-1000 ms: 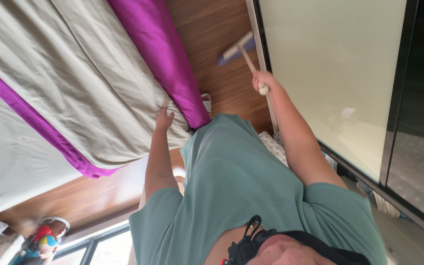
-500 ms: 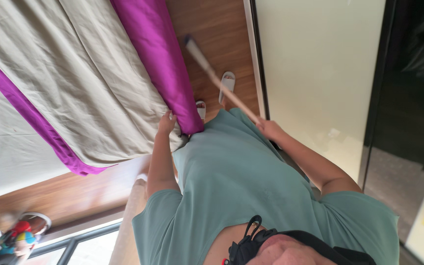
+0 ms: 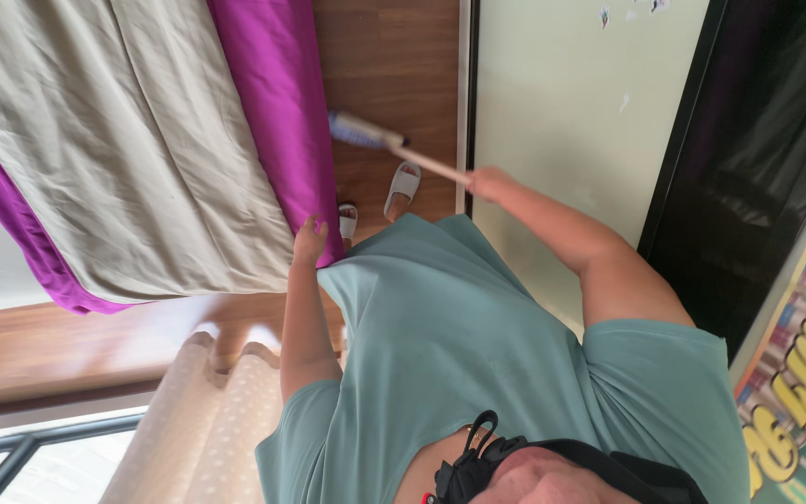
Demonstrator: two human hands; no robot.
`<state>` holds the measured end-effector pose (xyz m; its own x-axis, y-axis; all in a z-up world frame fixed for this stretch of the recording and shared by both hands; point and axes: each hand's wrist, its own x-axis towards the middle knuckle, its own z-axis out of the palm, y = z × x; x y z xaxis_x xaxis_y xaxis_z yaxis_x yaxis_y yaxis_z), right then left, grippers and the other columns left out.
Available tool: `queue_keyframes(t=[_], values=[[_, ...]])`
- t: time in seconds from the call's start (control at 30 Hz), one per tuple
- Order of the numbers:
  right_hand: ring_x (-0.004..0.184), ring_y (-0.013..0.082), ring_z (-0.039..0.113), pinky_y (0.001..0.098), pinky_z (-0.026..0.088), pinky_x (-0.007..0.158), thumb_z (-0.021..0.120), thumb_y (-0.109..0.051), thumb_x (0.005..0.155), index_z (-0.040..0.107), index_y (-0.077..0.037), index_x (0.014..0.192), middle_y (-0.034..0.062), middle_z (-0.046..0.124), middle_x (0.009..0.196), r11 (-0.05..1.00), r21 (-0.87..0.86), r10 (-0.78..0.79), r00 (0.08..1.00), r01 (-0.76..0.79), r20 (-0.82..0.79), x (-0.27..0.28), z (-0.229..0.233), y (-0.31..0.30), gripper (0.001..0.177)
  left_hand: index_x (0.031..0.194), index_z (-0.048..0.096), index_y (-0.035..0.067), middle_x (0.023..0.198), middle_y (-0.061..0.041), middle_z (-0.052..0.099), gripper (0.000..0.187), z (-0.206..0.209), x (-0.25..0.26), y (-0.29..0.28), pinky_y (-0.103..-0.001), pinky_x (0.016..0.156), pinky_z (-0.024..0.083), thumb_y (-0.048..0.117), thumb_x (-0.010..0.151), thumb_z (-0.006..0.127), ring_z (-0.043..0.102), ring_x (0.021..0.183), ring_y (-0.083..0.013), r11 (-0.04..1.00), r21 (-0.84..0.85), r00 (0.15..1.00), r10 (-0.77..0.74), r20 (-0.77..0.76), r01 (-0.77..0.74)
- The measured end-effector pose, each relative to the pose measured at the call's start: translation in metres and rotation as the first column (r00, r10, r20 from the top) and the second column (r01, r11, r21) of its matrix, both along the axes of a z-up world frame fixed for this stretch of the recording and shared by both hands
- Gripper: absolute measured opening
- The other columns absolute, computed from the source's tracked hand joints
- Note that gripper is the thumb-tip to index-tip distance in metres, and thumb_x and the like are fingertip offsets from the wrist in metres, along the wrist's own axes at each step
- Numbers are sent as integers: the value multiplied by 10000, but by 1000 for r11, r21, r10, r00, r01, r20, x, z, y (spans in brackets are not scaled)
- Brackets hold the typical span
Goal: The person sweeps the floor with a broom along the bed and near a nightstand, then tidies the nightstand by moving a book, a phone, and a remote control. They also pick up and fold several pieces of clothing and place them into a shopping bag.
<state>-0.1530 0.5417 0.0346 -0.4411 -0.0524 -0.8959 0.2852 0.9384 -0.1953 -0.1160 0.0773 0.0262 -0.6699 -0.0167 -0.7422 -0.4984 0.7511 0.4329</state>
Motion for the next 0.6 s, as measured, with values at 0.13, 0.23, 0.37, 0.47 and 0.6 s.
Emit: queue_keyframes(t=[0.13,0.23,0.37,0.47,0.6], values=[[820,335,699,484,566,731,569,-307,1030,673,-238,1326,138,728,957,991,127,-39,996,48,-80,-63,-10,33,322,1445,543,122,1345,-208,632,531,5,17,6,-482,1056,456,377,981,581,590,1258,-383,998,-34,994,60,86,-57],[810,335,699,481,576,687,536,-274,1028,581,-227,1398,132,706,945,973,172,-115,970,153,-213,-85,-16,30,376,1450,541,126,1332,-207,642,537,10,23,9,-479,1055,461,384,981,584,600,1247,-382,996,-53,994,76,78,-72],[771,359,681,478,564,658,549,-280,1031,515,-188,1461,173,693,916,983,128,-89,946,134,-311,-77,-14,19,442,1435,568,137,1325,-197,662,519,16,28,9,-469,1056,475,386,979,590,618,1243,-371,993,-69,992,105,64,-100],[700,312,684,457,569,631,528,-250,1029,561,-261,1439,145,700,873,989,33,-137,981,143,-137,-48,-5,13,412,1431,571,135,1314,-194,671,518,19,29,9,-467,1044,484,385,978,587,627,1230,-367,991,-76,991,117,67,-112],[585,216,654,401,563,550,590,-320,1003,641,-308,1394,85,695,794,984,-68,-153,974,166,169,-15,5,-2,395,1423,558,129,1319,-188,658,521,20,26,14,-468,1017,482,385,970,584,619,1221,-368,988,-74,986,143,85,-137]])
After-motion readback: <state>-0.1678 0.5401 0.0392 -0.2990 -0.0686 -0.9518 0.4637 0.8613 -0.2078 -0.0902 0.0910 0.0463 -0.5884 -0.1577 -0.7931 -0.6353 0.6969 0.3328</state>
